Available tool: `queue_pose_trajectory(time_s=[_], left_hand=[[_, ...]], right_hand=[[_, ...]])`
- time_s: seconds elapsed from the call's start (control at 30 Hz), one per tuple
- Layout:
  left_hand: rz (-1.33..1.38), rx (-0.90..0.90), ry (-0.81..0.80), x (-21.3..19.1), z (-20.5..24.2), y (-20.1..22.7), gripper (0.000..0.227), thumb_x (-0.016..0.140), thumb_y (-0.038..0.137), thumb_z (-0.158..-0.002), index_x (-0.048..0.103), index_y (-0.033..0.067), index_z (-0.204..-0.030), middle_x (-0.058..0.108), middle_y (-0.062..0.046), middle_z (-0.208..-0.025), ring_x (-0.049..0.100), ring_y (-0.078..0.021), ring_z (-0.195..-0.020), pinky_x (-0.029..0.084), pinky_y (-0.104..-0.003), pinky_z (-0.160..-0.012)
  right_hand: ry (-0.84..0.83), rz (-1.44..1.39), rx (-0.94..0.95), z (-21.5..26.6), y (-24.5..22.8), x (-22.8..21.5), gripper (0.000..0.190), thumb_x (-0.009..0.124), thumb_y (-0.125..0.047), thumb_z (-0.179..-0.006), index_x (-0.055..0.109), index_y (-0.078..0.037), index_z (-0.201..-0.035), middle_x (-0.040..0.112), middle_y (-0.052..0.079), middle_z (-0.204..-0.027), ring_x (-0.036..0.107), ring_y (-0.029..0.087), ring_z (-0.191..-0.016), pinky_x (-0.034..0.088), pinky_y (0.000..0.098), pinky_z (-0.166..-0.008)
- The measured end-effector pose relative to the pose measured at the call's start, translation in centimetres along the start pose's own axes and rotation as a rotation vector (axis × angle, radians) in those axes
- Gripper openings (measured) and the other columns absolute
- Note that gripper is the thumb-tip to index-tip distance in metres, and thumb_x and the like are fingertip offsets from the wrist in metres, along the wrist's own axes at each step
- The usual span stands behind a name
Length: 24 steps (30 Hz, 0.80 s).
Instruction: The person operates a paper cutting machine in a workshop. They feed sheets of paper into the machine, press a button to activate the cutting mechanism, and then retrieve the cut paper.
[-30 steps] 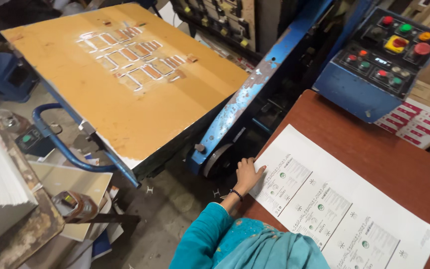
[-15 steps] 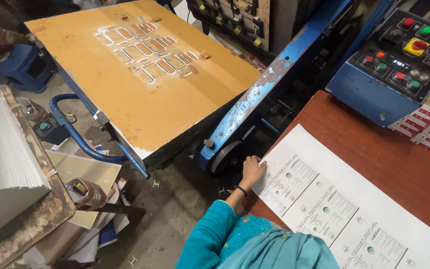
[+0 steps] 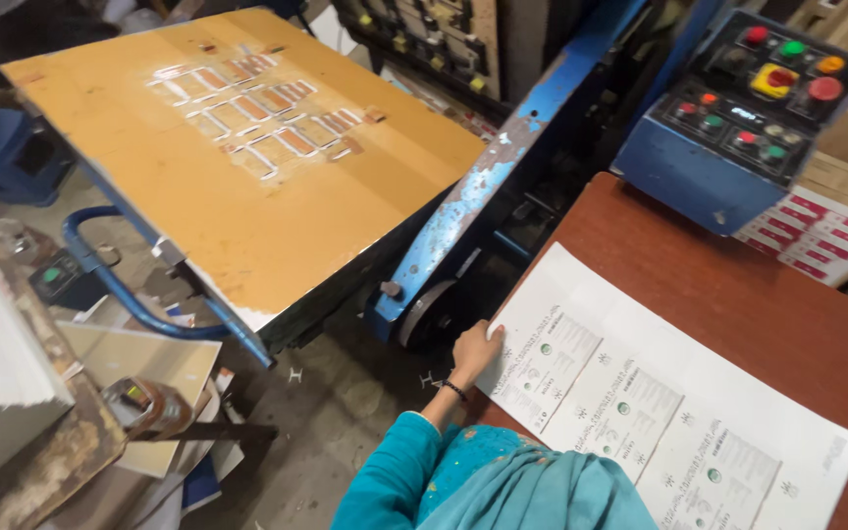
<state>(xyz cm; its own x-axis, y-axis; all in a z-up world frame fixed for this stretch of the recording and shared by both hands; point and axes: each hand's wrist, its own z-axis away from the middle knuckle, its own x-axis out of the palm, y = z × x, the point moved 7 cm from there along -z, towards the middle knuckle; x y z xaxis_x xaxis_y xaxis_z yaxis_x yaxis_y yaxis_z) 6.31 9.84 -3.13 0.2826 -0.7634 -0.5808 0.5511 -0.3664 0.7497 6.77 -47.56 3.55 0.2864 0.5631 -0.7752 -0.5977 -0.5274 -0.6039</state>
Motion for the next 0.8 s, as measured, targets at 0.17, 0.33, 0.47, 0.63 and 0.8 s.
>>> queue_pose_trajectory(time_s=[0.17,0.33,0.47,0.63,0.8], left_hand=[[-0.038,0.009,-0.065,1.3,-1.1,-1.2,0.048,0.057,0.046,-0.098,0.065,0.0049,-0.12,0.075,-0.022,-0.101,0.075,-0.0385,-0.094,0.058,-0.048,-0.084],[-0.101,0.122,-0.001,2.4,-2.0,-2.4,0.041,0.061,0.041,-0.095,0.064,0.0081,-0.118,0.074,-0.021,-0.1,0.071,-0.042,-0.094,0.056,-0.052,-0.079],[-0.022,0.25,0.1,0.9,-0.9,-2.1,0.035,0.061,0.038,-0.095,0.066,0.0095,-0.115,0.075,-0.02,-0.093,0.072,-0.0396,-0.086,0.055,-0.05,-0.073],[0.238,0.421,0.125,-2.9,0.7,2.2,0.029,0.063,0.031,-0.096,0.068,0.0075,-0.114,0.075,-0.018,-0.085,0.074,-0.0308,-0.075,0.055,-0.04,-0.068],[0.533,0.528,0.073,-6.4,-0.8,9.4,0.025,0.066,0.02,-0.101,0.068,-0.0005,-0.116,0.072,-0.01,-0.083,0.06,-0.0112,-0.075,0.05,-0.028,-0.067]], right_hand=[[-0.064,-0.328,-0.095,1.6,1.8,-0.2,0.052,0.052,-0.033,-0.108,0.062,0.015,-0.125,0.069,0.03,-0.116,0.069,0.038,-0.103,0.053,0.0431,-0.088],[0.247,-0.156,0.104,2.9,3.9,-3.0,0.042,0.065,-0.032,-0.102,0.072,0.008,-0.113,0.072,0.026,-0.103,0.068,0.037,-0.088,0.051,0.0433,-0.074],[0.278,-0.639,0.068,4.1,4.5,-3.0,0.028,0.07,-0.017,-0.103,0.072,0.005,-0.12,0.073,0.018,-0.106,0.068,0.023,-0.085,0.052,0.0323,-0.073],[0.343,-1.023,-0.142,3.5,3.7,-4.0,0.014,0.074,-0.006,-0.104,0.074,0.005,-0.113,0.074,0.016,-0.108,0.068,0.022,-0.094,0.055,0.0324,-0.085],[0.395,-1.171,-0.329,0.7,1.4,-7.8,0.002,0.069,0.0,-0.098,0.07,0.0,-0.1,0.073,0.011,-0.107,0.069,0.022,-0.099,0.057,0.0365,-0.094]])
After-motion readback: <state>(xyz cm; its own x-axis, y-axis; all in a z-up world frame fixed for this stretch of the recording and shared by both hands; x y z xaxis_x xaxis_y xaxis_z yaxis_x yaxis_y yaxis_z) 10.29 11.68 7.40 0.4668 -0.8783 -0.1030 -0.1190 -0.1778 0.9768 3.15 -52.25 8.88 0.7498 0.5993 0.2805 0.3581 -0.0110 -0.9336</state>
